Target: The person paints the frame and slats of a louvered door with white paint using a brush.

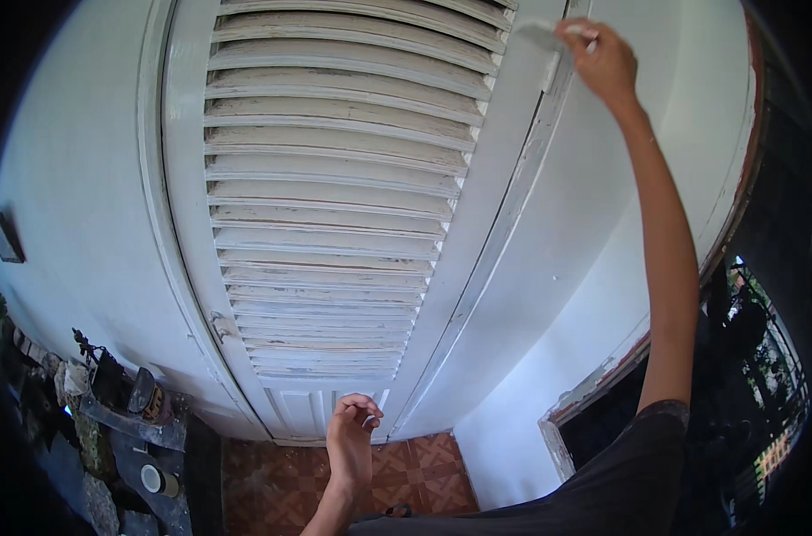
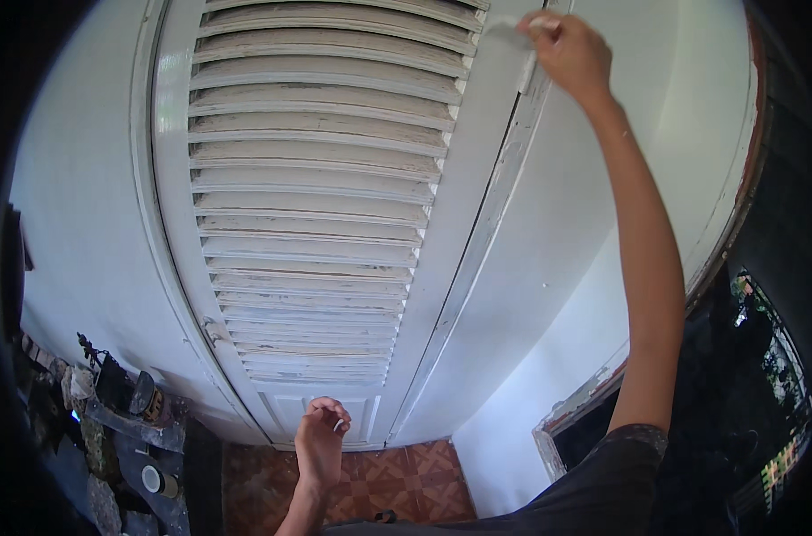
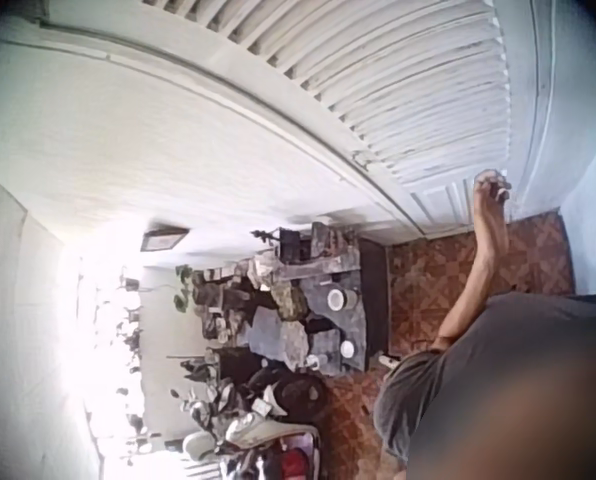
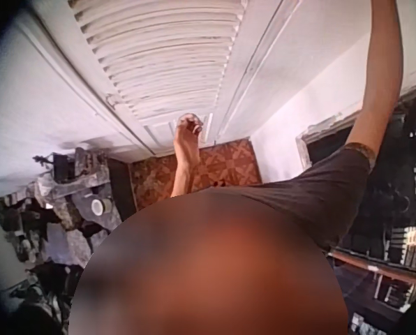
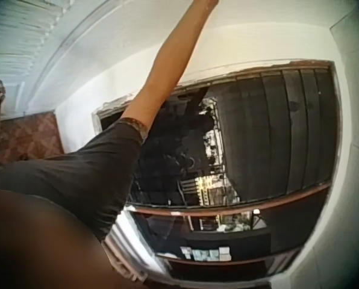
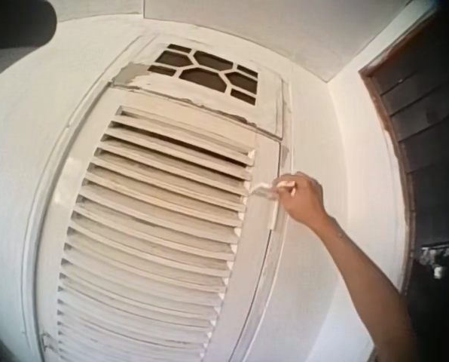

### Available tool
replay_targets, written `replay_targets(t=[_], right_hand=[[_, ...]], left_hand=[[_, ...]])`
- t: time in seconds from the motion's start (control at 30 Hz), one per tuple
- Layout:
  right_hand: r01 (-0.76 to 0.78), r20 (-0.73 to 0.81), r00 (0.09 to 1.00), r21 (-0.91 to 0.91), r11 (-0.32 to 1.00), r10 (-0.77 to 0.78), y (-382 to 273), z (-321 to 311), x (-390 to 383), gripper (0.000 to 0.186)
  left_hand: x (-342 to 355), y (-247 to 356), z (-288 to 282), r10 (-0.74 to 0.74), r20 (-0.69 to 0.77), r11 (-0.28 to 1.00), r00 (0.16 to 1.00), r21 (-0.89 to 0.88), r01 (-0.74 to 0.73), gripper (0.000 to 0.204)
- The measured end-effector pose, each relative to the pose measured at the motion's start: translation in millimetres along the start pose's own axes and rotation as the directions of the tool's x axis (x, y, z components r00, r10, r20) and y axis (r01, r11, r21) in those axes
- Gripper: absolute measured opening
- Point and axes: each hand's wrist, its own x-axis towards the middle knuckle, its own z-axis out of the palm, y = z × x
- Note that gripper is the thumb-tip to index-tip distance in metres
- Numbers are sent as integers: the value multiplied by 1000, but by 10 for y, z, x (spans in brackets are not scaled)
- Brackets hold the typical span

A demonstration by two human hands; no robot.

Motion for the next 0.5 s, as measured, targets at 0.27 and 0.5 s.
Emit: replay_targets(t=[0.27, 0.5], right_hand=[[4, -10, 1000, -88, 996, -5, -109, -20, -68, 16], [236, 175, 947, 194, 952, -270, -690, 165, -1903, 12]], left_hand=[[69, 40, -13, 31, 8, 1000, 1000, -4, -31, 20], [139, -15, 35, -35, 57, 999, 998, 35, 33, 20]])
